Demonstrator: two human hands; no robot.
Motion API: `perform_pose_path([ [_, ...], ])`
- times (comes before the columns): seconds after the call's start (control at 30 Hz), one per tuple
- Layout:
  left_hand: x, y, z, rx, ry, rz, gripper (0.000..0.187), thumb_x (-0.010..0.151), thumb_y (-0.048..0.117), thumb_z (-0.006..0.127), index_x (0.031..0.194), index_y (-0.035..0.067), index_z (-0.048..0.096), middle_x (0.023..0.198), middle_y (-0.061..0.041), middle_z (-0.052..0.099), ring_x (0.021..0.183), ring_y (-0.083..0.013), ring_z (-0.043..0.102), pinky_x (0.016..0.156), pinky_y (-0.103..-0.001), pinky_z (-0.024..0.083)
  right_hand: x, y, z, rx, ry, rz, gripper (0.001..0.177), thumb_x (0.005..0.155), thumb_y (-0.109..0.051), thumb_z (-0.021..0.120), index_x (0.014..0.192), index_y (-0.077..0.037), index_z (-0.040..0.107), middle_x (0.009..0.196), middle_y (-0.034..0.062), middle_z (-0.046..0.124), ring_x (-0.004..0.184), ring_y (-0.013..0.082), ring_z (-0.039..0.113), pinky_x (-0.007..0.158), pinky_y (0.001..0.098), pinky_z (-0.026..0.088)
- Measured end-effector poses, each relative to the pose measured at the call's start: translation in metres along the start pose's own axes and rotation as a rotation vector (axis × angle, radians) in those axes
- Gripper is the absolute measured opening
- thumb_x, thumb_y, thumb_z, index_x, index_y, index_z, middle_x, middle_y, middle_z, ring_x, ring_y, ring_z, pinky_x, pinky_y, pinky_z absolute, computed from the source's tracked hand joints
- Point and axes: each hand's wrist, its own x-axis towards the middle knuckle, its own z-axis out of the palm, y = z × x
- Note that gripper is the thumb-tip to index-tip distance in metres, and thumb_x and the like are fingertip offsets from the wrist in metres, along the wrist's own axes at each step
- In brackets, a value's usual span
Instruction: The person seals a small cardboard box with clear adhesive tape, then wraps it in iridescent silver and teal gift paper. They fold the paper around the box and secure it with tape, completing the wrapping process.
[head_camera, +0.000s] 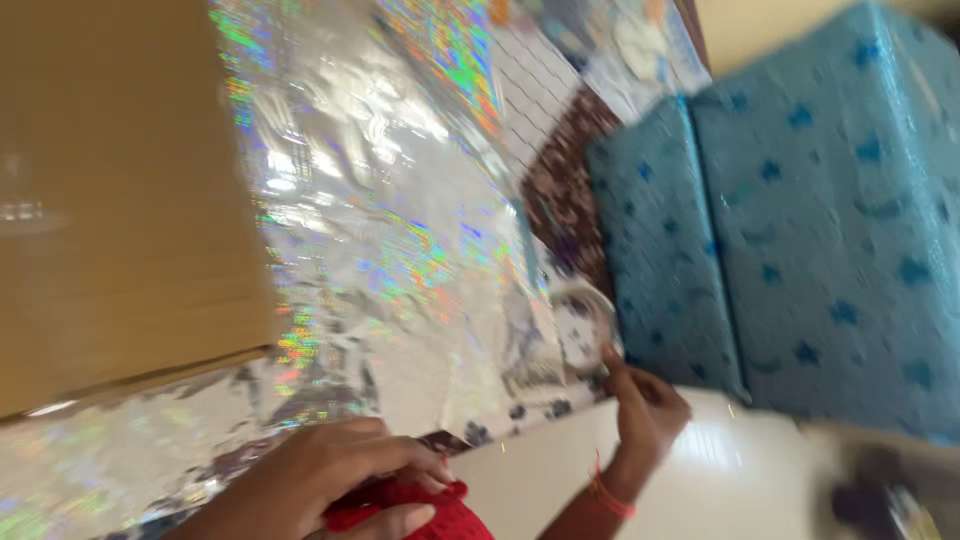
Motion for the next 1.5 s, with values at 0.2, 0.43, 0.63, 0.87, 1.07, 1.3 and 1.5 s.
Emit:
perform_pose_path([
  [0.2,-0.023,0.022,-0.009,-0.049,0.099,-0.016,0.027,0.095,0.025,0.068,0.112,0.006,0.073,0.101,-0.008,0.076,0.097,-0.0218,0.074,0.085,-0.035,0.057,0.004,0.016,-0.003,-0.105,0.176,-0.076,0.047,0.076,-0.029,0.1,0.079,0.009,0.072,0.069,0.0122,0.066,0.057,0.0163,0.057,0.058,0.029,0.048],
  [0.43,-0.065,0.027,-0.02,-0.062,0.182,-0.126,0.027,0.095,0.024,0.067,0.114,0.006,0.074,0.108,-0.007,0.08,0.104,-0.0203,0.076,0.093,-0.036,0.056,-0.037,-0.02,0.007,-0.153,0.157,-0.396,0.04,0.092,-0.029,0.093,0.078,0.001,0.07,0.071,0.0066,0.066,0.065,0.0121,0.061,0.063,0.0268,0.047],
  [0.63,-0.159,0.035,-0.03,0.237,0.512,-0.16,0.033,0.097,0.021,0.074,0.128,0.008,0.079,0.124,-0.011,0.074,0.123,-0.0299,0.062,0.102,-0.046,0.046,-0.071,-0.08,0.058,-0.116,-0.179,-0.977,0.029,0.093,-0.016,0.088,0.075,-0.001,0.071,0.067,0.0069,0.067,0.063,0.016,0.065,0.069,0.0281,0.048],
  [0.87,-0.248,0.009,-0.073,0.195,1.14,-0.212,0.025,0.097,0.015,0.066,0.116,0.003,0.076,0.11,-0.008,0.081,0.106,-0.0202,0.079,0.081,-0.036,0.06,-0.077,-0.138,0.113,-0.131,-0.679,-1.414,0.035,0.08,0.003,0.063,0.11,-0.013,0.071,0.107,0.0055,0.074,0.107,0.0244,0.069,0.094,0.0377,0.051],
  [1.07,-0.268,-0.011,-0.132,0.166,1.275,-0.048,0.028,0.101,0.016,0.058,0.119,-0.002,0.07,0.116,-0.014,0.077,0.114,-0.0231,0.069,0.103,-0.037,0.049,-0.141,-0.186,0.141,0.147,-0.866,-1.168,0.052,0.088,-0.009,0.063,0.139,-0.006,0.055,0.148,0.0206,0.053,0.141,0.0366,0.045,0.112,0.0439,0.035],
  [1.3,-0.221,-0.068,-0.16,-0.041,1.049,0.076,0.077,0.095,0.05,0.056,0.155,0.006,0.036,0.157,-0.015,0.047,0.147,-0.0272,0.044,0.12,-0.045,0.034,-0.143,-0.171,0.18,-0.006,-0.994,-1.594,0.045,0.096,-0.014,0.05,0.139,-0.005,0.055,0.154,0.02,0.045,0.15,0.0433,0.027,0.125,0.0575,0.009],
  [1.5,-0.176,-0.054,-0.135,-0.003,0.766,0.258,0.147,0.063,0.067,0.086,0.169,0.008,0.002,0.179,-0.015,0.006,0.165,-0.0309,0.011,0.131,-0.049,0.017,-0.123,-0.163,0.188,0.003,-0.989,-1.618,0.048,0.096,-0.012,0.05,0.141,0.002,0.049,0.155,0.0248,0.042,0.151,0.047,0.024,0.124,0.059,0.008],
])
